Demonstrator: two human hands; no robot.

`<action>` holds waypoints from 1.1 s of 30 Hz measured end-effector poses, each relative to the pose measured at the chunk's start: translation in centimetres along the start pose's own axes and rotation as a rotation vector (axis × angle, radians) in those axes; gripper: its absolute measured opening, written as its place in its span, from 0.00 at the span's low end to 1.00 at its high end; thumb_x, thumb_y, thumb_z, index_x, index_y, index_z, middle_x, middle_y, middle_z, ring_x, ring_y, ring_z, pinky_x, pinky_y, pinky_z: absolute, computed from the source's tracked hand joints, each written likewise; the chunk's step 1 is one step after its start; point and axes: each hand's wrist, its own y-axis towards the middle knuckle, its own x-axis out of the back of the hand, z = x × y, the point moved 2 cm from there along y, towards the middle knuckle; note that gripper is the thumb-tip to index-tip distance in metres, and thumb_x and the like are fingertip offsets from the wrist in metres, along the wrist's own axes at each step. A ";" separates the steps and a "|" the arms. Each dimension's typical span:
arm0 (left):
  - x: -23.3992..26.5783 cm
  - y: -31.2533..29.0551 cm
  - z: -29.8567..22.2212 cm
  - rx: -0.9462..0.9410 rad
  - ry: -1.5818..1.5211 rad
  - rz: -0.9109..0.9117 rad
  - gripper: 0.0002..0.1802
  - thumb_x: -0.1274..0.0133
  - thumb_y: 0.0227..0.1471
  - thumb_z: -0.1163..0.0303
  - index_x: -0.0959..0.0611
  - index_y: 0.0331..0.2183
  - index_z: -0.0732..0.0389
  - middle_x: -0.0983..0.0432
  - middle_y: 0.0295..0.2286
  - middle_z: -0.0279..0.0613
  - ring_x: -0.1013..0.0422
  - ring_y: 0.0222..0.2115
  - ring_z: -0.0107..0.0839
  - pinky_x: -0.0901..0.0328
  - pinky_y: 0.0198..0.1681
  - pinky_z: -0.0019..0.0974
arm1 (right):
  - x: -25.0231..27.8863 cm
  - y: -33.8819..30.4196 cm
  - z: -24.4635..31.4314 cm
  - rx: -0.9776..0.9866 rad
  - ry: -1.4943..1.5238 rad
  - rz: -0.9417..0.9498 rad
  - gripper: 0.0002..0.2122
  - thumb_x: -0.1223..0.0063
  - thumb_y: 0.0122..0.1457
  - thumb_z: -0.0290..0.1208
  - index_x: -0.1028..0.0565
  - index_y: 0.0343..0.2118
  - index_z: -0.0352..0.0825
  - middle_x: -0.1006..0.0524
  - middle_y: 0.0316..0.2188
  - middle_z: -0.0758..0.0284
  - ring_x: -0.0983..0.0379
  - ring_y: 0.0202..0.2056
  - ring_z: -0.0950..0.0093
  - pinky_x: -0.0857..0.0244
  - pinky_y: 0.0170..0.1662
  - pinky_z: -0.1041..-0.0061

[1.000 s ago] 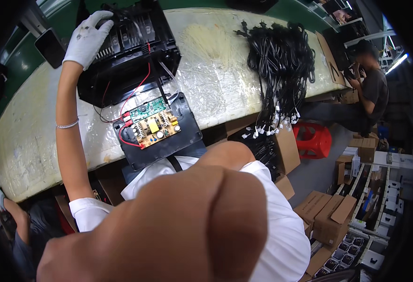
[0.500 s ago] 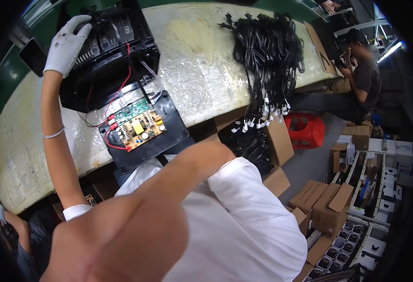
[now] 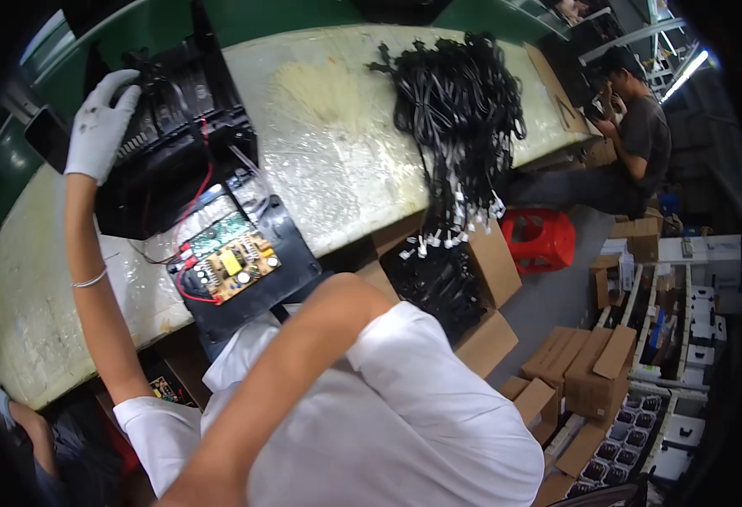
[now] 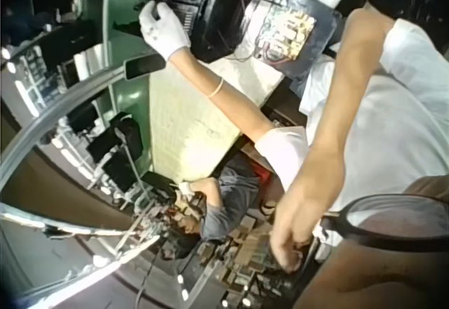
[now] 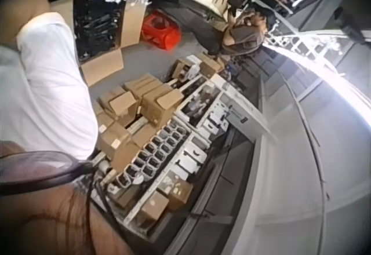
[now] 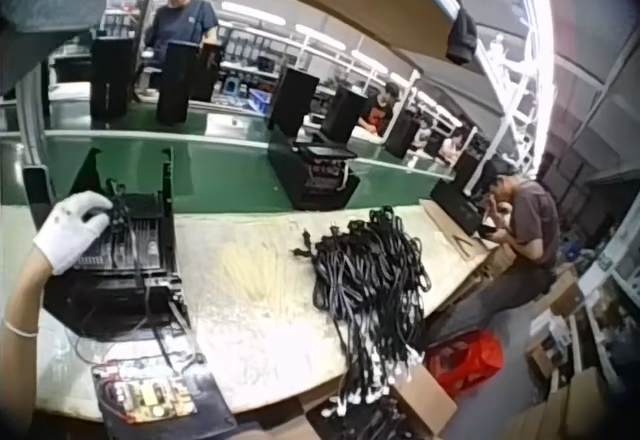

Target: Assembling electronic circuit boards and internal wiring into a black chassis on a production line.

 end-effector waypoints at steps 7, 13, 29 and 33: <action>2.3 -1.4 -0.9 -0.091 -0.080 -0.234 0.14 0.48 0.56 0.64 0.20 0.43 0.59 0.22 0.39 0.47 0.26 0.42 0.41 0.34 0.47 0.35 | -5.4 -11.5 16.8 -0.825 -1.612 -0.317 0.08 0.47 0.54 0.30 0.25 0.33 0.30 0.23 0.36 0.59 0.26 0.36 0.60 0.32 0.39 0.66; 5.0 -8.0 -10.1 -0.278 -0.255 -0.337 0.06 0.45 0.48 0.81 0.19 0.32 0.64 0.24 0.28 0.44 0.28 0.26 0.31 0.33 0.32 0.33 | -4.7 -21.5 27.6 -1.363 -2.858 -0.782 0.12 0.48 0.49 0.19 0.23 0.38 0.34 0.26 0.30 0.61 0.24 0.32 0.61 0.30 0.35 0.65; -4.4 -16.5 -8.7 -0.468 0.043 0.287 0.12 0.54 0.52 0.75 0.25 0.39 0.70 0.28 0.36 0.49 0.30 0.39 0.46 0.35 0.47 0.39 | -4.3 -18.9 27.4 -0.834 -2.951 -0.547 0.08 0.44 0.49 0.16 0.26 0.33 0.30 0.23 0.30 0.62 0.28 0.31 0.62 0.32 0.34 0.68; -7.5 -14.6 -8.4 -0.538 0.330 0.454 0.12 0.52 0.50 0.72 0.21 0.35 0.69 0.28 0.37 0.49 0.30 0.39 0.44 0.35 0.45 0.38 | -4.1 -21.6 25.7 -1.119 -2.678 -0.859 0.03 0.45 0.53 0.22 0.25 0.30 0.30 0.25 0.24 0.59 0.30 0.27 0.59 0.35 0.31 0.68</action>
